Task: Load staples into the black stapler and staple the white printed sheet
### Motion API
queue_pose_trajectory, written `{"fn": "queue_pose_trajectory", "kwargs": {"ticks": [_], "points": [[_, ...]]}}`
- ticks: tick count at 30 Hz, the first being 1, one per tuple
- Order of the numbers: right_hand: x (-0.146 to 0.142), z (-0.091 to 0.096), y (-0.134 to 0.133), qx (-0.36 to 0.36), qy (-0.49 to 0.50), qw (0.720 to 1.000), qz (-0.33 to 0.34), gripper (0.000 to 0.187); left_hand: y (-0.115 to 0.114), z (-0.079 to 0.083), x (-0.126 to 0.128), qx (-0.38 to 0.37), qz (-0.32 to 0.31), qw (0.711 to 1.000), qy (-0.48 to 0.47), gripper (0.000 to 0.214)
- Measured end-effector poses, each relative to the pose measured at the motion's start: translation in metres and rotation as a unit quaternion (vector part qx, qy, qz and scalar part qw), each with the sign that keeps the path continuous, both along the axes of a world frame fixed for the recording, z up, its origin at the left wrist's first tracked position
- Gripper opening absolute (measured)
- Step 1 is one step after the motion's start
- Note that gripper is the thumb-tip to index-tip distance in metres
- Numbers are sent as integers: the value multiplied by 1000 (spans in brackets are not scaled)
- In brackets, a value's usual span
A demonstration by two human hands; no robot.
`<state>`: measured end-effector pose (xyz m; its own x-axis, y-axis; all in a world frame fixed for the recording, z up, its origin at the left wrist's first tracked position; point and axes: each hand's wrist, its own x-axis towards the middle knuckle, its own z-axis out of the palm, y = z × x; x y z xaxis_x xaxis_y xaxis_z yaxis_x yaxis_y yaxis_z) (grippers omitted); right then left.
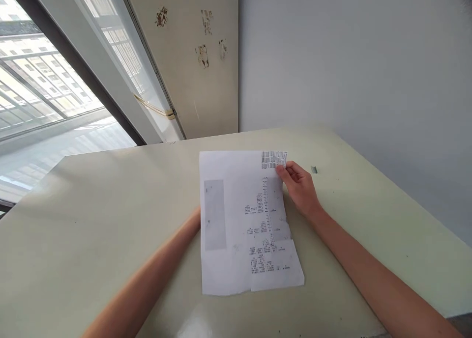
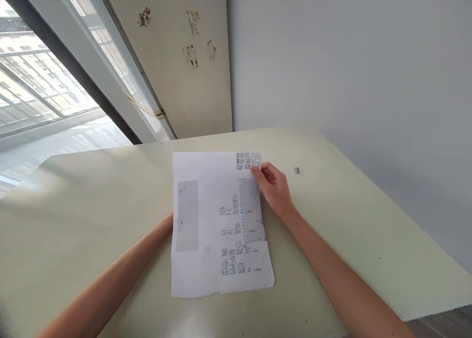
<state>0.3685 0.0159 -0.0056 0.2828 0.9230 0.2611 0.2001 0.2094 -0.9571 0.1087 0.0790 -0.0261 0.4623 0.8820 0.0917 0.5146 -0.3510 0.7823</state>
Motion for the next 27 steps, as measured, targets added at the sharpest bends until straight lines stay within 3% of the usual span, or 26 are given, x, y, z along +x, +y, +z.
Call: {"fn": "queue_pose_trajectory", "kwargs": {"ticks": [3, 6, 10, 13, 16, 19, 22, 27], "points": [[15, -6, 9, -19, -8, 999, -28, 43, 4, -5, 6, -28, -30, 999, 10, 26], [31, -17, 18, -34, -20, 998, -55, 44, 2, 7, 9, 0, -13, 1000, -6, 16], [42, -24, 23, -28, -38, 993, -106, 47, -1, 29, -7, 48, 64, 996, -42, 29], [35, -19, 17, 14, -133, 981, -142, 56, -5, 37, -34, 55, 132, 989, -35, 39], [16, -14, 5, 21, -249, 966, -65, 46, -11, 37, -59, 55, 162, 985, -25, 43], [-4, -18, -4, -36, -295, 954, 27, 48, -21, 37, -73, 46, 179, 982, -29, 45], [-12, -28, -5, -61, -353, 932, 51, 57, -30, 39, -76, 41, 180, 982, -28, 44], [-2, -35, 2, -83, -400, 910, 73, 61, -33, 40, -76, 31, 177, 983, -43, 41]]}}
